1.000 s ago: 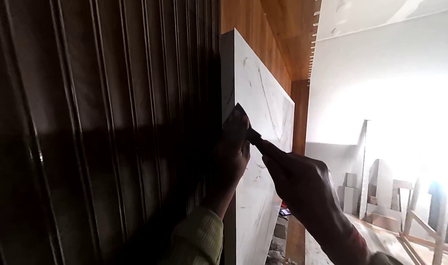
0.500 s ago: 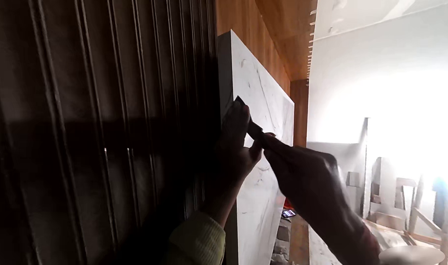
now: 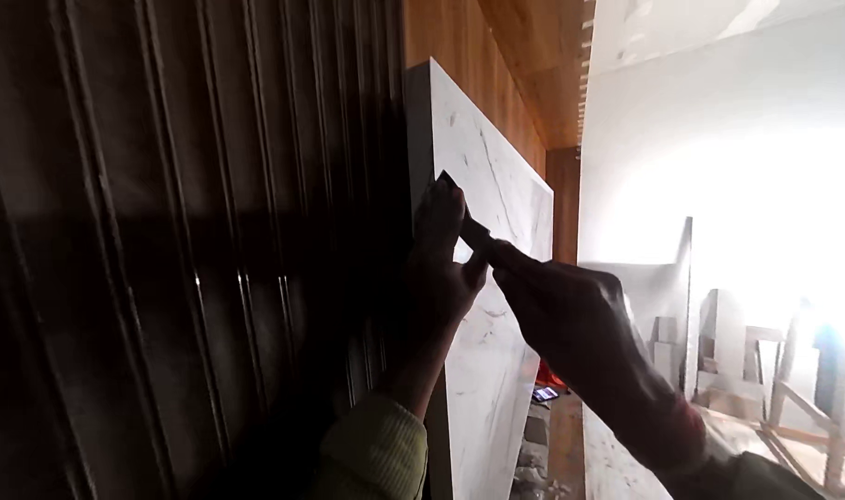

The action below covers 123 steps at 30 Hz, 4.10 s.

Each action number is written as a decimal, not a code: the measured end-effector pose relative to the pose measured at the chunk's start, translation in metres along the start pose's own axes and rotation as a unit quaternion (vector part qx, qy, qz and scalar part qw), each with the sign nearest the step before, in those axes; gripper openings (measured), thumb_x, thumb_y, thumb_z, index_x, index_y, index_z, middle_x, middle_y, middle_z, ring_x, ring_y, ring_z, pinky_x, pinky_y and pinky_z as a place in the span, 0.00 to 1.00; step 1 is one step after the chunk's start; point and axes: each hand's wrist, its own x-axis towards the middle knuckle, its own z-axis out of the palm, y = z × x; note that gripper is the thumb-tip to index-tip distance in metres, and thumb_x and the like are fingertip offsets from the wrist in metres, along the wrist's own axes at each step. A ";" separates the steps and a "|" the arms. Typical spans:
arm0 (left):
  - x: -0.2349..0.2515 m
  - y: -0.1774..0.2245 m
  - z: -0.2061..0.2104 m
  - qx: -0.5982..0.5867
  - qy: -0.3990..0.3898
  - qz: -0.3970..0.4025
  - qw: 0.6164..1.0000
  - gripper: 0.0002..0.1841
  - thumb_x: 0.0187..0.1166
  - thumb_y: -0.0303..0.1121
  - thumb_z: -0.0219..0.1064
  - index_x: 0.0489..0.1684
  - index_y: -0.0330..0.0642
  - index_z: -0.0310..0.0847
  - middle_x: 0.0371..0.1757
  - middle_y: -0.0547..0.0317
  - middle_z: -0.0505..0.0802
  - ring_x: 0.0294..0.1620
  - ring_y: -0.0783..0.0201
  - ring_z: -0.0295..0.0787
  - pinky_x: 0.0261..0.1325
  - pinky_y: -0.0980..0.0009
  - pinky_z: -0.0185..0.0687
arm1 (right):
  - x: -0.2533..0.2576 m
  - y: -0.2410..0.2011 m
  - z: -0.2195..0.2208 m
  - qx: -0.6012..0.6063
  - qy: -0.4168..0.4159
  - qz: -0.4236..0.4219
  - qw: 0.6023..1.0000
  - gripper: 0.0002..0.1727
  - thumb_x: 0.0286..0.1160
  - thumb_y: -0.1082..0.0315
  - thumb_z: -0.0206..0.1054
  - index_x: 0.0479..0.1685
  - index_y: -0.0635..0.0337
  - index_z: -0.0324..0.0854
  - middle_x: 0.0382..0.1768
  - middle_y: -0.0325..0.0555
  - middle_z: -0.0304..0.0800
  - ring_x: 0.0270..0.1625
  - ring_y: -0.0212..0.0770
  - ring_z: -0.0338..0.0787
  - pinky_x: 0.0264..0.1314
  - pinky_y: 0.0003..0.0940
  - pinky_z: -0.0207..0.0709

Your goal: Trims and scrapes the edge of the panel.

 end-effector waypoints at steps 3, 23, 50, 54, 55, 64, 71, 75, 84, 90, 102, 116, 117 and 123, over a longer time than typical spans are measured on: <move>0.004 -0.004 0.006 -0.025 0.013 0.016 0.999 0.35 0.66 0.43 0.81 0.73 0.33 0.81 0.77 0.40 0.84 0.81 0.52 0.78 0.84 0.56 0.72 | 0.005 -0.001 -0.001 -0.010 0.011 -0.012 1.000 0.19 0.85 0.52 0.59 0.68 0.29 0.89 0.21 0.33 0.84 0.20 0.36 0.82 0.18 0.39 0.72; 0.025 -0.006 0.016 0.007 0.022 0.023 0.999 0.36 0.70 0.48 0.76 0.77 0.37 0.78 0.80 0.45 0.81 0.83 0.56 0.76 0.85 0.58 0.71 | 0.032 0.003 -0.015 -0.011 -0.021 -0.018 1.000 0.20 0.87 0.48 0.56 0.71 0.25 0.86 0.19 0.33 0.83 0.20 0.39 0.81 0.18 0.44 0.70; 0.038 0.017 0.019 0.112 -0.036 0.008 0.993 0.22 0.65 0.49 0.68 0.58 0.58 0.92 0.83 0.34 0.75 0.83 0.39 0.72 0.70 0.47 0.78 | 0.052 0.001 -0.025 -0.034 -0.049 -0.027 0.998 0.19 0.87 0.48 0.57 0.70 0.24 0.87 0.24 0.38 0.90 0.25 0.45 0.87 0.22 0.52 0.73; 0.050 -0.010 0.030 0.120 -0.015 0.039 0.992 0.24 0.63 0.55 0.69 0.59 0.63 0.90 0.83 0.35 0.74 0.85 0.40 0.67 0.78 0.46 0.70 | 0.066 -0.008 -0.016 -0.031 -0.019 -0.035 0.999 0.18 0.86 0.49 0.58 0.66 0.27 0.89 0.25 0.41 0.91 0.26 0.49 0.89 0.22 0.55 0.74; 0.059 0.001 0.018 0.120 -0.039 0.032 0.991 0.22 0.62 0.49 0.69 0.57 0.60 0.92 0.81 0.31 0.76 0.82 0.37 0.71 0.71 0.44 0.76 | 0.069 -0.009 -0.017 -0.030 -0.023 -0.029 0.999 0.18 0.86 0.49 0.58 0.66 0.26 0.89 0.25 0.40 0.91 0.26 0.48 0.88 0.22 0.54 0.73; 0.067 0.012 0.005 0.105 -0.084 0.006 0.991 0.23 0.65 0.47 0.69 0.62 0.62 0.91 0.84 0.34 0.73 0.85 0.38 0.68 0.72 0.45 0.76 | 0.069 -0.008 -0.016 -0.025 -0.014 -0.022 0.999 0.18 0.87 0.48 0.57 0.67 0.23 0.88 0.24 0.39 0.90 0.24 0.46 0.88 0.21 0.54 0.74; 0.077 0.007 0.003 0.092 -0.104 0.021 0.990 0.24 0.66 0.48 0.68 0.65 0.61 0.90 0.85 0.35 0.73 0.87 0.39 0.66 0.76 0.45 0.73 | 0.074 -0.016 -0.015 -0.031 -0.021 0.009 0.999 0.19 0.88 0.47 0.56 0.69 0.22 0.87 0.25 0.40 0.90 0.26 0.48 0.88 0.23 0.55 0.73; 0.093 0.001 0.005 0.090 -0.097 0.032 0.991 0.24 0.69 0.49 0.66 0.65 0.61 0.90 0.84 0.35 0.73 0.85 0.38 0.68 0.72 0.43 0.74 | 0.088 -0.019 -0.015 -0.022 -0.003 0.000 1.000 0.18 0.87 0.48 0.57 0.66 0.26 0.89 0.29 0.42 0.93 0.30 0.50 0.90 0.26 0.57 0.75; 0.094 0.015 0.013 0.121 -0.091 0.010 0.988 0.28 0.62 0.41 0.70 0.69 0.65 0.87 0.85 0.37 0.73 0.83 0.40 0.71 0.65 0.43 0.79 | 0.095 -0.010 -0.029 -0.027 -0.037 -0.005 0.999 0.18 0.87 0.48 0.56 0.65 0.23 0.89 0.28 0.39 0.92 0.31 0.47 0.89 0.26 0.55 0.74; 0.099 0.017 0.021 0.121 -0.079 -0.001 0.989 0.26 0.66 0.44 0.68 0.68 0.65 0.88 0.85 0.37 0.73 0.85 0.39 0.69 0.70 0.42 0.76 | 0.105 -0.005 -0.035 -0.014 -0.052 -0.001 0.999 0.17 0.87 0.48 0.58 0.65 0.22 0.89 0.30 0.38 0.93 0.32 0.46 0.90 0.28 0.56 0.75; 0.120 0.021 0.020 0.148 -0.078 0.002 0.986 0.25 0.69 0.45 0.68 0.70 0.66 0.87 0.83 0.37 0.75 0.83 0.39 0.71 0.67 0.43 0.77 | 0.126 -0.007 -0.044 -0.016 -0.053 -0.030 0.998 0.17 0.87 0.49 0.57 0.63 0.26 0.91 0.33 0.40 0.94 0.36 0.48 0.91 0.31 0.58 0.75; 0.127 0.027 0.025 0.145 -0.080 -0.011 0.986 0.25 0.70 0.43 0.68 0.70 0.64 0.87 0.82 0.36 0.77 0.84 0.40 0.71 0.72 0.43 0.74 | 0.138 -0.001 -0.050 -0.007 -0.063 -0.039 0.997 0.18 0.85 0.49 0.57 0.61 0.27 0.92 0.33 0.40 0.93 0.36 0.47 0.90 0.32 0.57 0.74; 0.123 0.031 0.027 0.144 -0.079 -0.018 0.986 0.26 0.69 0.41 0.68 0.71 0.64 0.86 0.82 0.36 0.76 0.84 0.40 0.70 0.69 0.43 0.75 | 0.136 0.002 -0.053 -0.009 -0.075 -0.035 0.997 0.18 0.87 0.49 0.57 0.64 0.26 0.91 0.34 0.40 0.93 0.37 0.47 0.90 0.32 0.57 0.75; 0.128 0.028 0.026 0.161 -0.090 -0.026 0.982 0.25 0.71 0.43 0.67 0.72 0.68 0.85 0.84 0.38 0.75 0.84 0.40 0.70 0.67 0.43 0.76 | 0.140 -0.002 -0.053 -0.009 -0.083 -0.025 0.996 0.17 0.86 0.49 0.58 0.63 0.26 0.91 0.35 0.41 0.94 0.38 0.48 0.91 0.33 0.59 0.76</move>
